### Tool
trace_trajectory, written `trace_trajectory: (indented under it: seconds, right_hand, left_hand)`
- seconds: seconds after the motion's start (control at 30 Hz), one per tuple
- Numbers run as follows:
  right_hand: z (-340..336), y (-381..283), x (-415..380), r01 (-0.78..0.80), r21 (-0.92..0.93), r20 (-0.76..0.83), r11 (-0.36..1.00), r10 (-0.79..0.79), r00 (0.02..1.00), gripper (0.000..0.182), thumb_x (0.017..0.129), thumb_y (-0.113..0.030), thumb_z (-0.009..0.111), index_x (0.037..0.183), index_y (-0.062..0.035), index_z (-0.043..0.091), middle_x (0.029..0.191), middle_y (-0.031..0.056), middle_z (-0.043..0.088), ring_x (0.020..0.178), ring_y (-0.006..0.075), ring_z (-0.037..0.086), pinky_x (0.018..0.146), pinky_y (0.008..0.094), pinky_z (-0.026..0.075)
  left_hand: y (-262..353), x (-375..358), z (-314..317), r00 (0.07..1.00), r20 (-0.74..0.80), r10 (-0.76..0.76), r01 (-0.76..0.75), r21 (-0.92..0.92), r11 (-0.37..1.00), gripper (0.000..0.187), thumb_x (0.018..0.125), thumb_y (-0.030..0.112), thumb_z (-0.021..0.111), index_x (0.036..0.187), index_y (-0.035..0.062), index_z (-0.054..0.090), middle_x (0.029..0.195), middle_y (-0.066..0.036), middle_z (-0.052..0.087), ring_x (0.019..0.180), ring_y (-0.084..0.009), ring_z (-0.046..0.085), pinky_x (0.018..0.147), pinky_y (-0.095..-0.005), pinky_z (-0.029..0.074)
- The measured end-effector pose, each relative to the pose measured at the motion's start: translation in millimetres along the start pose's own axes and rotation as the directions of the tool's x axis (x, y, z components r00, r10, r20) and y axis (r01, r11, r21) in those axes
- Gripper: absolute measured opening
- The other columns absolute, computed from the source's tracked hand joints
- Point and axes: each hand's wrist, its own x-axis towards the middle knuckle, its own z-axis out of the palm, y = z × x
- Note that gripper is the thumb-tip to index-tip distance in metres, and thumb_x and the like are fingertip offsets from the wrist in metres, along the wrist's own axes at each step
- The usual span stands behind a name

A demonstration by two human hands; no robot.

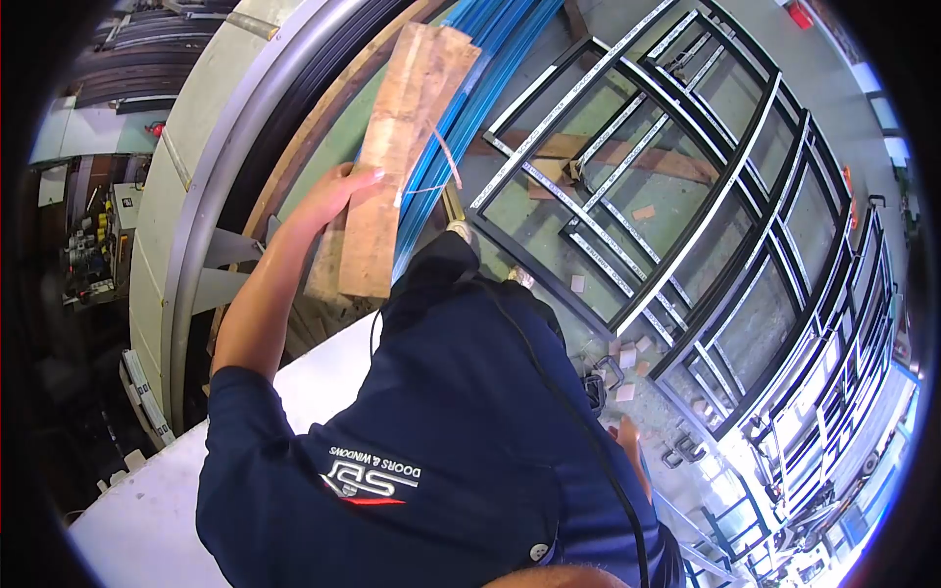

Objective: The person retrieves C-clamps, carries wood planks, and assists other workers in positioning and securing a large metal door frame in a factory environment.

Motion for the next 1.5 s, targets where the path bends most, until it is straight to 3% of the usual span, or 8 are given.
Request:
trace_trajectory:
  seconds: [0.17,0.27,0.4,0.6,0.67,0.73,0.87,1.5]
  right_hand:
    - [39,-23,-4,-0.018,-0.192,0.168,0.981,0.05,0.984,0.042,0.088,-0.043,0.057,0.114,-0.0121,0.048,0.064,0.0109,0.056,0.048,0.0228,0.053,0.043,0.0376,0.042]
    - [75,-75,32,0.04,0.109,0.434,0.993,-0.084,0.897,0.029,0.091,-0.033,0.056,0.098,-0.0055,0.053,0.076,0.0133,0.058,0.052,0.0239,0.055,0.042,0.0383,0.044]
    - [143,-191,-89,0.451,0.271,0.218,0.85,-0.511,0.832,0.027,0.094,-0.028,0.052,0.102,-0.0029,0.055,0.073,0.0098,0.057,0.048,0.0168,0.051,0.04,0.0284,0.039]
    - [206,-233,-145,0.656,0.219,0.192,0.722,-0.691,0.697,0.028,0.093,-0.023,0.052,0.114,-0.0043,0.056,0.081,0.0065,0.059,0.058,0.0123,0.054,0.045,0.0257,0.04]
    - [231,-195,-102,0.884,0.093,0.124,0.459,-0.886,0.447,0.027,0.092,-0.025,0.054,0.112,-0.0069,0.057,0.081,0.006,0.058,0.054,0.014,0.053,0.043,0.0267,0.04]
    - [248,-177,-163,0.37,0.156,0.0,0.916,-0.374,0.927,0.029,0.09,-0.028,0.056,0.112,-0.0087,0.056,0.081,0.0068,0.058,0.053,0.0169,0.054,0.043,0.0288,0.04]
    - [285,-96,-240,-0.12,0.299,0.109,0.947,0.091,0.99,0.042,0.089,-0.032,0.056,0.126,-0.0116,0.049,0.091,0.0116,0.062,0.056,0.0203,0.057,0.046,0.0325,0.043]
    - [357,-48,-392,0.095,0.288,-0.055,0.953,-0.083,0.995,0.044,0.092,-0.027,0.056,0.129,-0.0049,0.05,0.089,0.0071,0.063,0.067,0.0134,0.058,0.056,0.0254,0.044]
  left_hand:
    - [9,20,4,0.999,-0.044,-0.003,0.002,-0.02,1.0,0.054,0.082,0.037,0.068,0.116,-0.0027,0.056,0.102,-0.01,0.066,0.088,-0.0174,0.065,0.078,-0.0301,0.051]
    - [23,40,9,1.0,0.011,0.028,-0.027,-0.061,0.998,0.051,0.084,0.038,0.066,0.114,-0.002,0.058,0.099,-0.011,0.066,0.087,-0.0183,0.065,0.078,-0.0308,0.051]
    - [46,83,14,0.983,0.154,-0.095,0.112,-0.103,0.988,0.049,0.086,0.04,0.063,0.112,-0.002,0.061,0.1,-0.012,0.067,0.085,-0.0208,0.066,0.079,-0.0323,0.052]
    - [81,222,4,0.934,0.35,-0.07,0.113,-0.104,0.988,0.048,0.086,0.038,0.064,0.111,-0.0026,0.062,0.102,-0.013,0.068,0.088,-0.0215,0.066,0.083,-0.0329,0.051]
    - [104,278,-4,0.939,0.341,-0.049,0.046,0.016,0.999,0.05,0.084,0.039,0.067,0.112,-0.0028,0.062,0.103,-0.013,0.068,0.09,-0.0212,0.066,0.083,-0.0325,0.051]
    - [143,314,-14,0.935,0.352,-0.045,0.048,-0.001,0.999,0.052,0.081,0.04,0.069,0.11,-0.003,0.063,0.102,-0.013,0.068,0.088,-0.0212,0.067,0.082,-0.032,0.051]
    - [214,373,-37,0.904,0.42,-0.081,0.036,0.114,0.993,0.055,0.079,0.037,0.073,0.111,-0.006,0.06,0.102,-0.016,0.067,0.085,-0.0225,0.068,0.077,-0.0338,0.055]
    - [333,473,-42,0.859,0.486,0.162,-0.155,-0.054,0.986,0.055,0.086,0.035,0.065,0.126,-0.0007,0.05,0.115,-0.012,0.06,0.103,-0.0207,0.058,0.091,-0.0308,0.045]
